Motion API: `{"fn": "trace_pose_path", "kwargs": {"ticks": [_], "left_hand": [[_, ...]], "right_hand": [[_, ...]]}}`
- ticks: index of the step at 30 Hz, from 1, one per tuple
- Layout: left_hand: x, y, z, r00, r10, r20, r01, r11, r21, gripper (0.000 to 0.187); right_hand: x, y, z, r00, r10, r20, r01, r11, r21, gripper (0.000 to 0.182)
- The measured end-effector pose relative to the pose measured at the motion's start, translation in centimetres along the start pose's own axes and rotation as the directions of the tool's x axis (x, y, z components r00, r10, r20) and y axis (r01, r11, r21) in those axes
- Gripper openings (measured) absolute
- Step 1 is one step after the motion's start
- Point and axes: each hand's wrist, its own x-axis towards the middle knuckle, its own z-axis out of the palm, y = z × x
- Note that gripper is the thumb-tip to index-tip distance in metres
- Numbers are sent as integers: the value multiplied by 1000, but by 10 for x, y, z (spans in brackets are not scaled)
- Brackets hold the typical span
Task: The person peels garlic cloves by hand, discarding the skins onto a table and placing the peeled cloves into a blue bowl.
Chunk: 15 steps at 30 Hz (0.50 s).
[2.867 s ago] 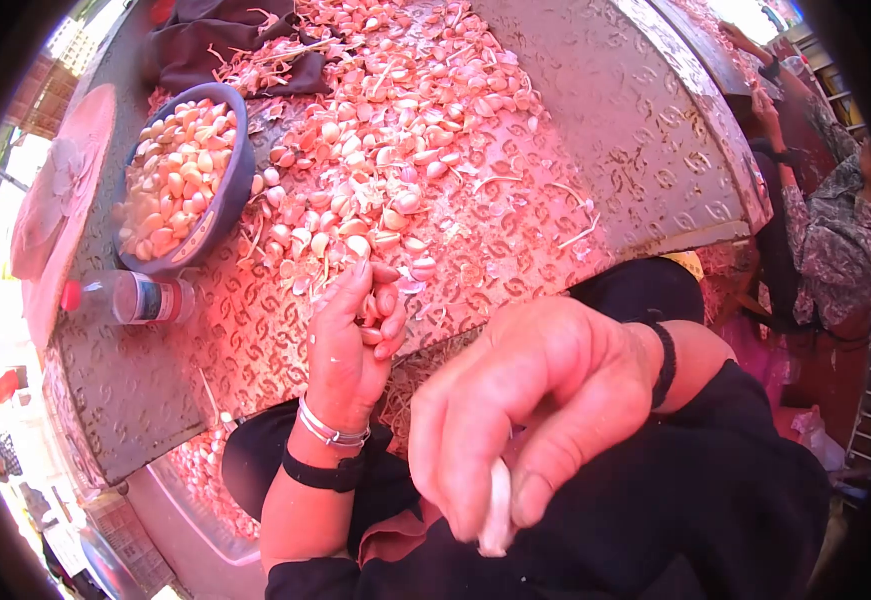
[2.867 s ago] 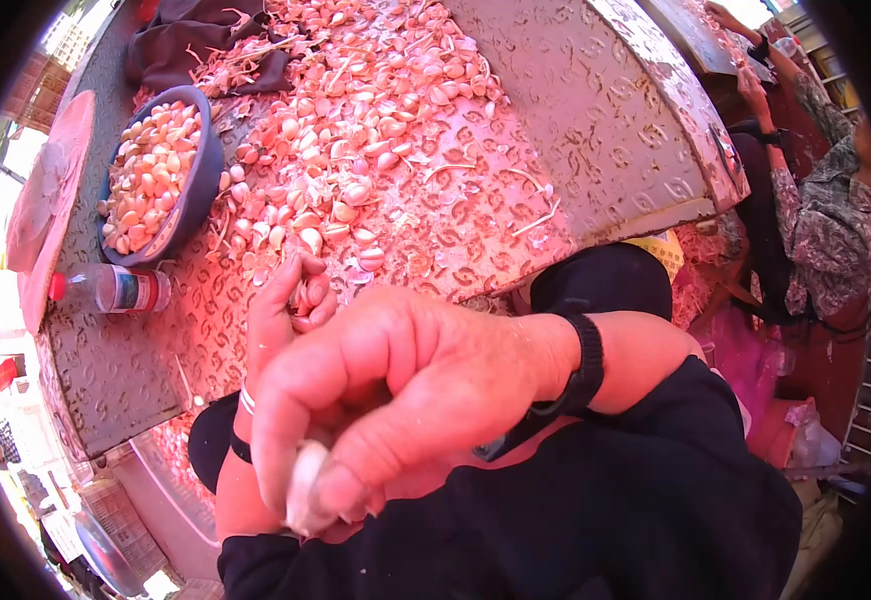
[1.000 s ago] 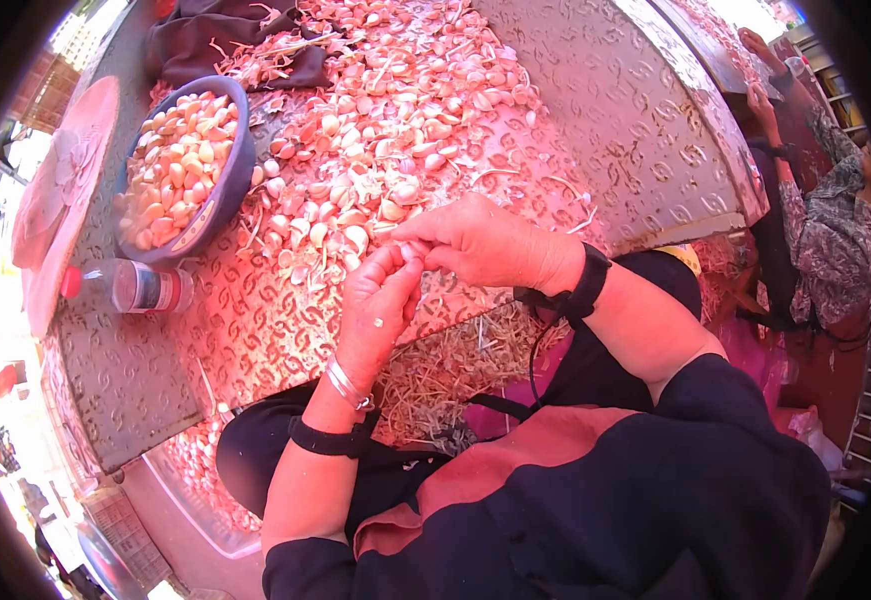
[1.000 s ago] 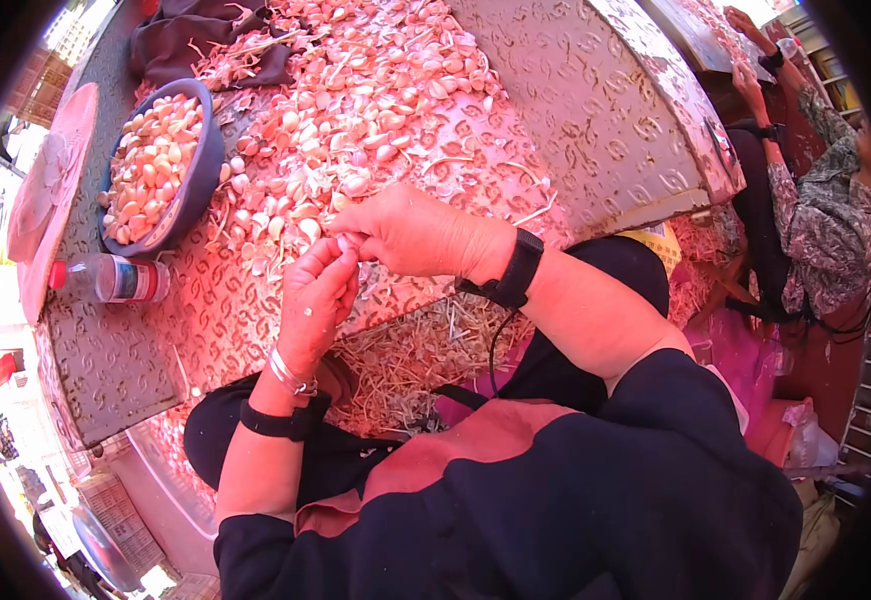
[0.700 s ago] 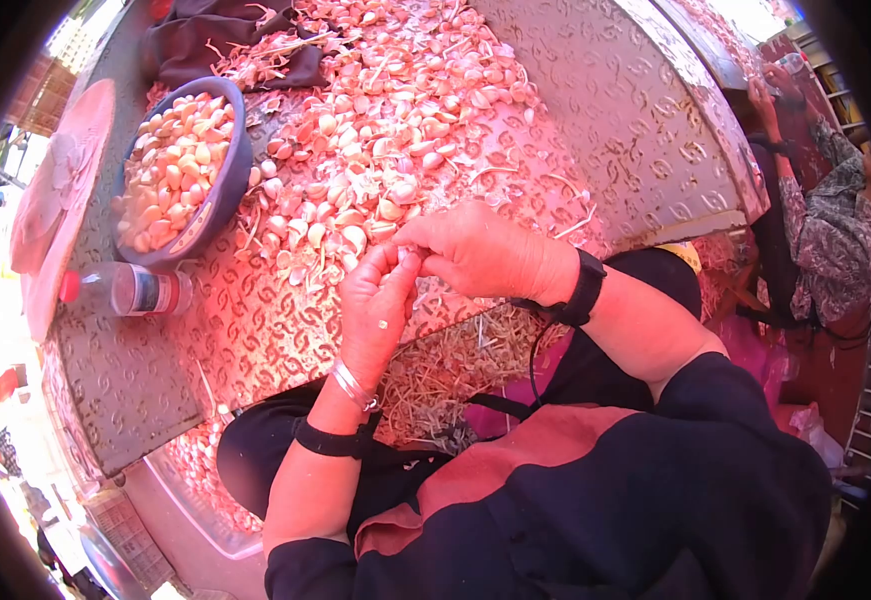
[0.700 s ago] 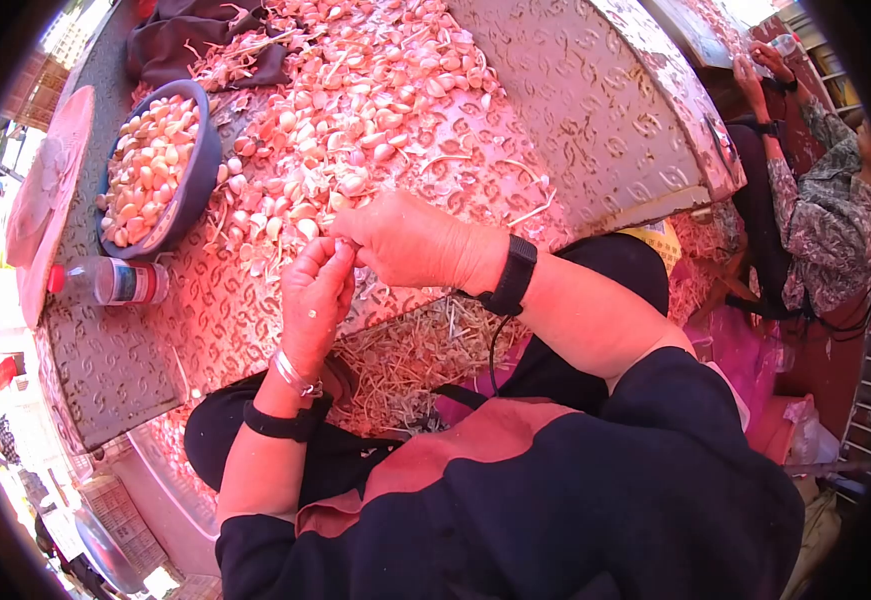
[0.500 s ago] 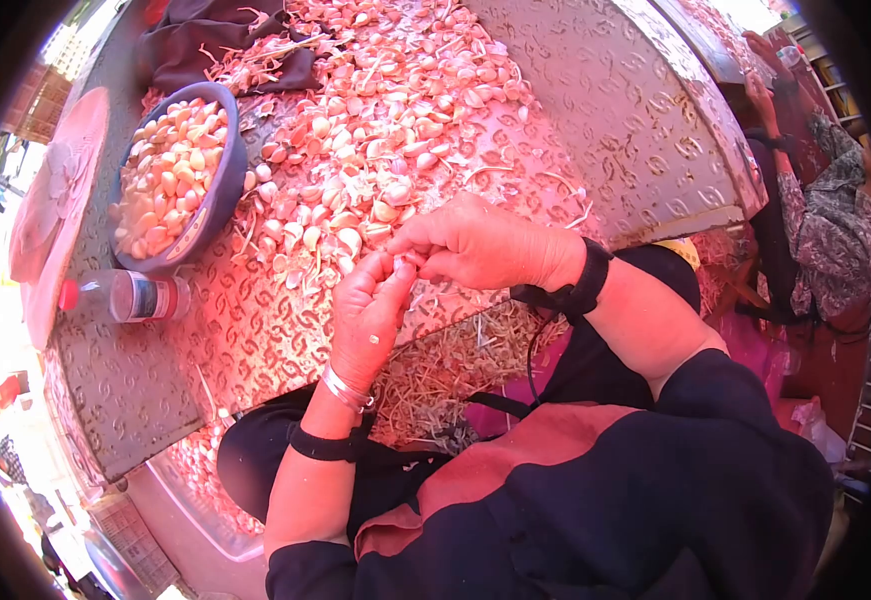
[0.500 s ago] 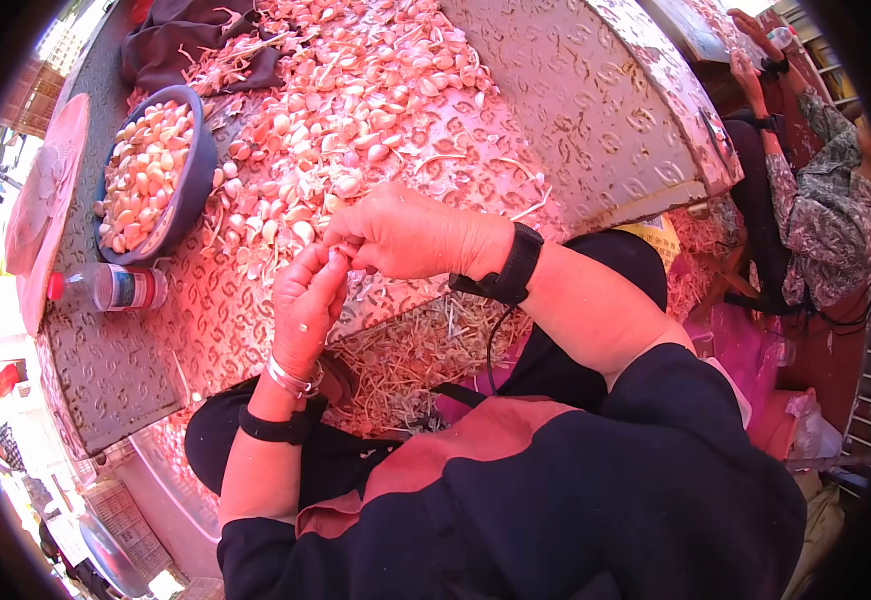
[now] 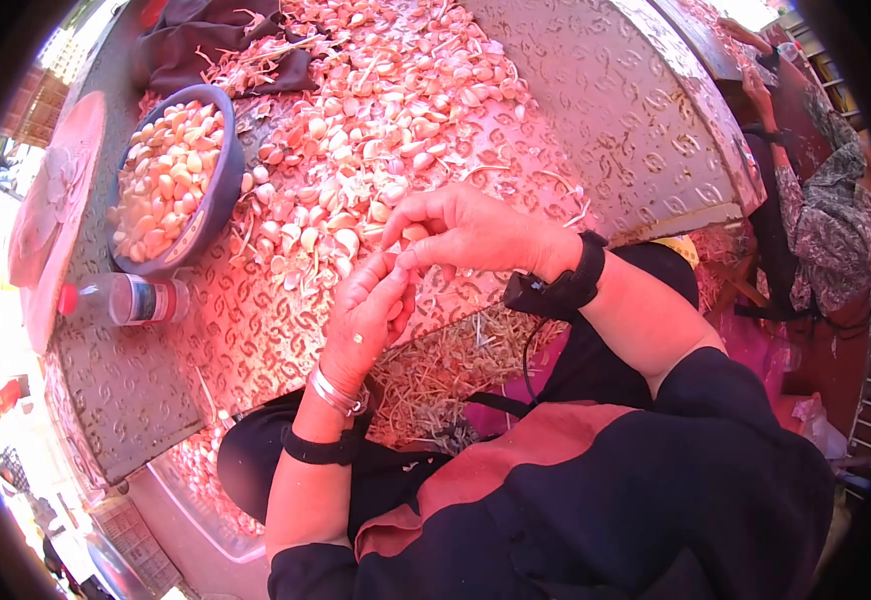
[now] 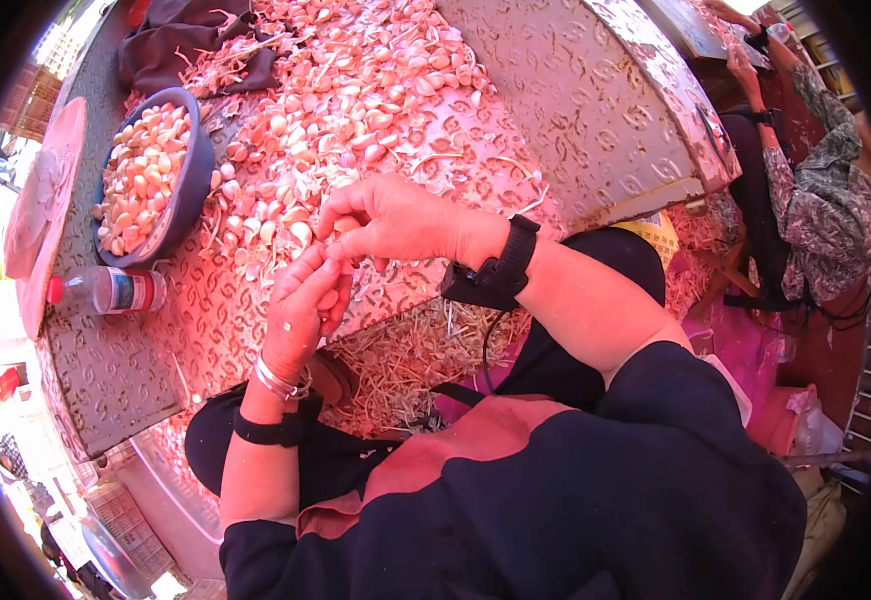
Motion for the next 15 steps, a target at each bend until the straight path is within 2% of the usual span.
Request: {"fn": "trace_pose_path", "kwargs": {"ticks": [1, 2, 4, 5, 6, 7, 8, 9, 10, 11, 12, 13, 14, 15], "left_hand": [[0, -1, 1, 1000, 1, -3, -1, 1000, -1, 18], [0, -2, 3, 1000, -1, -5, 1, 1000, -3, 18], [-1, -1, 9, 999, -10, -49, 10, 1000, -5, 17], [-2, 0, 10, 996, -19, -92, 18, 1000, -8, 17], [-1, -3, 9, 996, -20, -92, 19, 1000, -9, 17], [1, -7, 8, 995, 24, -101, -22, 1000, 15, 15], [2, -9, 7, 992, 67, -108, -63, 997, 41, 13], [-1, -10, 7, 992, 67, -108, -63, 997, 41, 13], [-6, -10, 8, 990, 124, -70, -109, 977, 182, 10], [-9, -10, 8, 985, 174, -21, -158, 935, 317, 8], [-8, -10, 8, 984, 175, -21, -160, 935, 316, 8], [-7, -12, 7, 980, 196, -24, -183, 946, 266, 9], [-7, -14, 6, 976, 217, -27, -206, 954, 218, 9], [-6, -18, 1, 978, 207, -17, -198, 954, 223, 12]], "right_hand": [[-1, -1, 4, 999, -26, -25, 23, 996, -85, 14], [0, 4, 5, 999, -24, -27, 21, 996, -84, 14], [5, 15, 7, 925, -375, -67, 333, 882, -334, 11], [4, 16, 9, 925, -374, -68, 333, 882, -333, 11], [2, 16, 13, 882, -459, -107, 372, 818, -439, 10], [1, 16, 15, 829, -543, -133, 398, 741, -542, 9], [3, 18, 15, 830, -543, -132, 399, 741, -541, 9], [7, 23, 12, 794, -569, -214, 347, 713, -609, 7], [10, 23, 8, 747, -597, -292, 285, 685, -670, 6], [10, 22, 1, 745, -597, -297, 282, 685, -671, 6], [8, 19, -7, 851, -378, -365, 140, 832, -537, 7], [8, 16, -13, 914, -135, -383, -26, 922, -387, 9], [7, 18, -19, 917, -137, -374, -21, 921, -389, 9], [5, 22, -25, 947, -188, -260, -12, 787, -616, 10]]}}
